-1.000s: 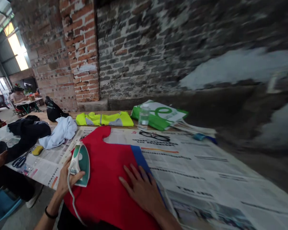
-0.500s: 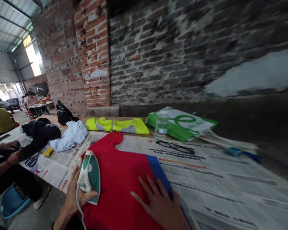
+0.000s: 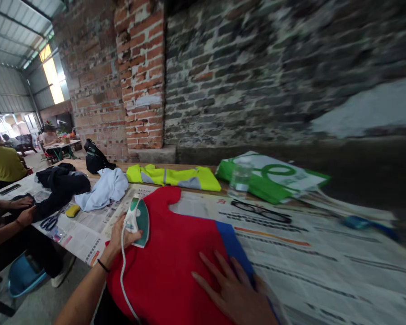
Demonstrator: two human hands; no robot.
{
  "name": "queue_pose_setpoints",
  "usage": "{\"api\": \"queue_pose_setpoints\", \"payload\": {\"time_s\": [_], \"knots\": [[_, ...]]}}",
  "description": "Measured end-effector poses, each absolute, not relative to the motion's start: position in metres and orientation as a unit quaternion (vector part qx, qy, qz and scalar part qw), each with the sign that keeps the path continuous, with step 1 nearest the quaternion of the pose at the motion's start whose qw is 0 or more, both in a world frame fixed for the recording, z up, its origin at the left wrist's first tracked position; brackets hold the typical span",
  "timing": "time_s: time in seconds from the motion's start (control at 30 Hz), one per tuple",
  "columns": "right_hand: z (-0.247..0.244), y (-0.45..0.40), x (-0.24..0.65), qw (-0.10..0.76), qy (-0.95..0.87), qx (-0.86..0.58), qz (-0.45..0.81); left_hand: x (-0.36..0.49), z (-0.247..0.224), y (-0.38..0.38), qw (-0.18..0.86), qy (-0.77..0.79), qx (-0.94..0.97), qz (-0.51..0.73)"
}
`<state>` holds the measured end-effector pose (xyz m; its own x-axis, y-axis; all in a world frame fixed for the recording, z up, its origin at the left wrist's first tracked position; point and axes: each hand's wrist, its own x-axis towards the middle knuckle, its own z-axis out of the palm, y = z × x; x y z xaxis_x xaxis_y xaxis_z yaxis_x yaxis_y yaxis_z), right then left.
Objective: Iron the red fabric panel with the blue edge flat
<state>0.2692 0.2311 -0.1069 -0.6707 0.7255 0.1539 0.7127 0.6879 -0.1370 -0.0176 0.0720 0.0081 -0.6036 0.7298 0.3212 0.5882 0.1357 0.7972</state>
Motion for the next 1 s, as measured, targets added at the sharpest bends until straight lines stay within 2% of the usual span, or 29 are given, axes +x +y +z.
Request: {"api": "queue_pose_setpoints", "payload": {"time_s": [0.27,0.5,0.7,0.83,1.0], "knots": [[-0.084,0.22,0.266,0.078,-0.908,-0.411,0.033,0.02,0.009,0.007,0.07,0.758,0.417,0.497],[-0.063,0.213,0.26,0.105,-0.898,-0.424,0.05,0.054,-0.023,-0.039,0.081,0.758,0.422,0.491],[-0.066,0.211,0.266,0.137,-0.879,-0.455,0.049,0.08,-0.006,0.031,0.175,0.722,0.491,0.455],[-0.074,0.214,0.267,0.175,-0.868,-0.465,0.023,0.088,0.015,0.11,0.169,0.742,0.507,0.405],[-0.068,0.224,0.274,0.125,-0.889,-0.435,0.062,0.096,0.026,0.153,0.144,0.76,0.498,0.392]]}}
